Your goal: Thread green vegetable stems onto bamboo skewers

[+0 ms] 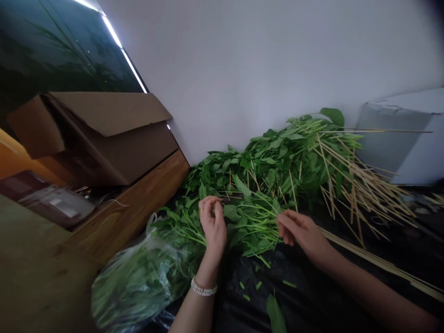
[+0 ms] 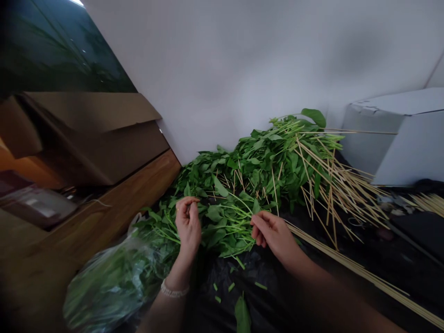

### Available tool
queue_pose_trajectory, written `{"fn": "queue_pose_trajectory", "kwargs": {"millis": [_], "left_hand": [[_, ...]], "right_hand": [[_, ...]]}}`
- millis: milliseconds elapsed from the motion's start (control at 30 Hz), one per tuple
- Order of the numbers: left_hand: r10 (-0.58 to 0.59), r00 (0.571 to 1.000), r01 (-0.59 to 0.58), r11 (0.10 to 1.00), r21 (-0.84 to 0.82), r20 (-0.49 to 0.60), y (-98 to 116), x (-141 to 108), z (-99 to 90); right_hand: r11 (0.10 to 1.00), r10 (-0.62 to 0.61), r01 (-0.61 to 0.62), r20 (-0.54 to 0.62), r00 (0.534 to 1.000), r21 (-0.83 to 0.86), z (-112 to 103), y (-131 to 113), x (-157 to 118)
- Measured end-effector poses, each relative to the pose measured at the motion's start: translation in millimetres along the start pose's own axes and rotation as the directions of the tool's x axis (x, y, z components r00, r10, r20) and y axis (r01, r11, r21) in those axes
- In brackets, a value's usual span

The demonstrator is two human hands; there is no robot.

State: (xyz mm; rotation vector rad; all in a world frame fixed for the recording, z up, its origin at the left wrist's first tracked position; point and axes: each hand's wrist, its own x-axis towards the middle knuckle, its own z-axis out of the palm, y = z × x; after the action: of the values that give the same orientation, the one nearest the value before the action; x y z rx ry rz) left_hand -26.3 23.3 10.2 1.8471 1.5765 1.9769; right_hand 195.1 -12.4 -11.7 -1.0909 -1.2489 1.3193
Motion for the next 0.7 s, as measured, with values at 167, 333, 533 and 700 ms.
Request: {"fn": "queue_pose_trajectory", "kwargs": {"millis": [167, 333, 533, 700], "left_hand": [[0.260, 0.924, -0.274, 0.962, 0.009, 0.281, 18, -26, 6.4], [0.432, 0.734, -0.541, 0.838, 0.067, 0.523, 20, -40, 11.7], [0.449, 0.715, -0.602, 0.785, 0.144, 0.536, 16, -39, 11.0], [0.475, 0.697, -0.632, 0.761, 0.146, 0.537, 20, -37, 10.2]], "right_hand": [[0.999, -0.013, 0.013, 0.014, 1.000, -0.033, 2, 4, -1], [0.991, -0.063, 0.069, 0.060, 0.996, -0.111, 3, 6, -5], [0.926, -0.189, 0.208, 0.090, 0.978, -0.315, 2, 12, -6], [0.489, -0.506, 0.452, 0.179, 0.844, -0.746, 0, 24, -8]]}}
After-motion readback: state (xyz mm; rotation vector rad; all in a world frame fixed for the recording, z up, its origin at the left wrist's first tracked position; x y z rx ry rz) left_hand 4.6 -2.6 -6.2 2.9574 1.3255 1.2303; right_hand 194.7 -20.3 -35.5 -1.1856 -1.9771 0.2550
